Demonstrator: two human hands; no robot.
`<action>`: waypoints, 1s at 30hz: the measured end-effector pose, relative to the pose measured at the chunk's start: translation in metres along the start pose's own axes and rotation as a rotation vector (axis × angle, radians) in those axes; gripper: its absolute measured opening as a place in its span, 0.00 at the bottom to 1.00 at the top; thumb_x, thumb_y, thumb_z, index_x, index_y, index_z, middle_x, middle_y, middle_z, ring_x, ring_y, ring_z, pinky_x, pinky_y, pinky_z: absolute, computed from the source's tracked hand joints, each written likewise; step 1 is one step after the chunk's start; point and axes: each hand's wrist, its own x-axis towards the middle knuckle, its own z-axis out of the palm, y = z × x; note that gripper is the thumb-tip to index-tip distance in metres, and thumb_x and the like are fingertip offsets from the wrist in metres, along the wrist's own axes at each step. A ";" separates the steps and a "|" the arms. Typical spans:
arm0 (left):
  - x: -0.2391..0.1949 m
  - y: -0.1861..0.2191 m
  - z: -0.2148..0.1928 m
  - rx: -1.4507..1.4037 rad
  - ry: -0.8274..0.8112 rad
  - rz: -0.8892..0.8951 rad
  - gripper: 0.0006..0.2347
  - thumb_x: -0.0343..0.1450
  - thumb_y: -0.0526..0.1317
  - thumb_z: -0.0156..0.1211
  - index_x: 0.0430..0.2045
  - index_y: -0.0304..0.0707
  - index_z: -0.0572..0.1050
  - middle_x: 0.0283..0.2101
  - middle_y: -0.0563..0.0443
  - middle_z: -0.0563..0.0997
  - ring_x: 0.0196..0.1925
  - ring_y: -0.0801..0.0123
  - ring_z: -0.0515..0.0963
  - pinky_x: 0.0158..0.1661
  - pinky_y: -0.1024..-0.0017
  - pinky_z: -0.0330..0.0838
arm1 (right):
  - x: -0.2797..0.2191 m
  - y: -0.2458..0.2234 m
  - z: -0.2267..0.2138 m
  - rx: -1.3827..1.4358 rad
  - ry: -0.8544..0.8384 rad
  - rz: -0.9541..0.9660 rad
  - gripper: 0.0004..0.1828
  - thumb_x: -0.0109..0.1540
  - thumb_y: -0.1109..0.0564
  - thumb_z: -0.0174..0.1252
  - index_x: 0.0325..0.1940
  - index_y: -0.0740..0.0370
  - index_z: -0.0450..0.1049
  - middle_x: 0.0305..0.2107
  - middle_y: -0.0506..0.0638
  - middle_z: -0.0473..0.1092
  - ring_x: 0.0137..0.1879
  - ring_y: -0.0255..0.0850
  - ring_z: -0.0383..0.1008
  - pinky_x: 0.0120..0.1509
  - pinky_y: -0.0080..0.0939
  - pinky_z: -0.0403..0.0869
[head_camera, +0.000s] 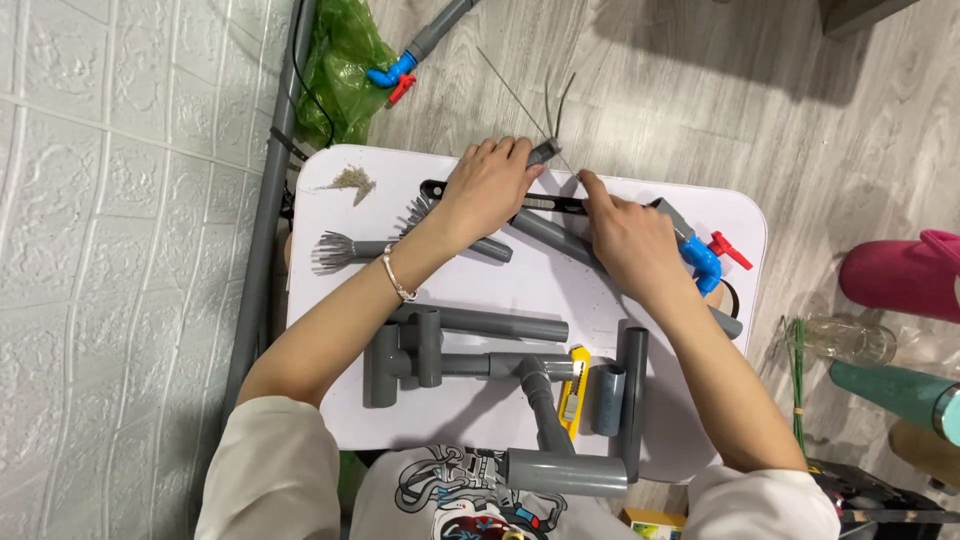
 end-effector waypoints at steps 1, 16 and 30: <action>0.000 0.001 0.003 -0.005 -0.001 -0.004 0.19 0.84 0.47 0.38 0.53 0.27 0.73 0.37 0.37 0.77 0.44 0.46 0.82 0.48 0.53 0.71 | 0.002 0.007 0.005 -0.001 -0.007 -0.001 0.21 0.75 0.57 0.43 0.72 0.59 0.67 0.40 0.63 0.80 0.37 0.65 0.83 0.41 0.67 0.80; 0.000 0.018 0.010 -0.011 0.137 -0.273 0.19 0.84 0.48 0.35 0.45 0.30 0.71 0.36 0.31 0.81 0.59 0.35 0.78 0.66 0.35 0.44 | 0.039 0.021 -0.002 -0.116 0.072 -0.180 0.26 0.70 0.65 0.45 0.73 0.58 0.64 0.39 0.61 0.79 0.35 0.65 0.83 0.39 0.65 0.80; 0.000 0.014 0.021 -0.030 0.212 -0.309 0.19 0.83 0.48 0.34 0.36 0.33 0.71 0.26 0.33 0.82 0.44 0.40 0.84 0.67 0.36 0.44 | 0.043 0.026 0.015 -0.228 0.152 -0.271 0.46 0.62 0.71 0.45 0.86 0.51 0.54 0.32 0.54 0.76 0.30 0.59 0.81 0.38 0.61 0.81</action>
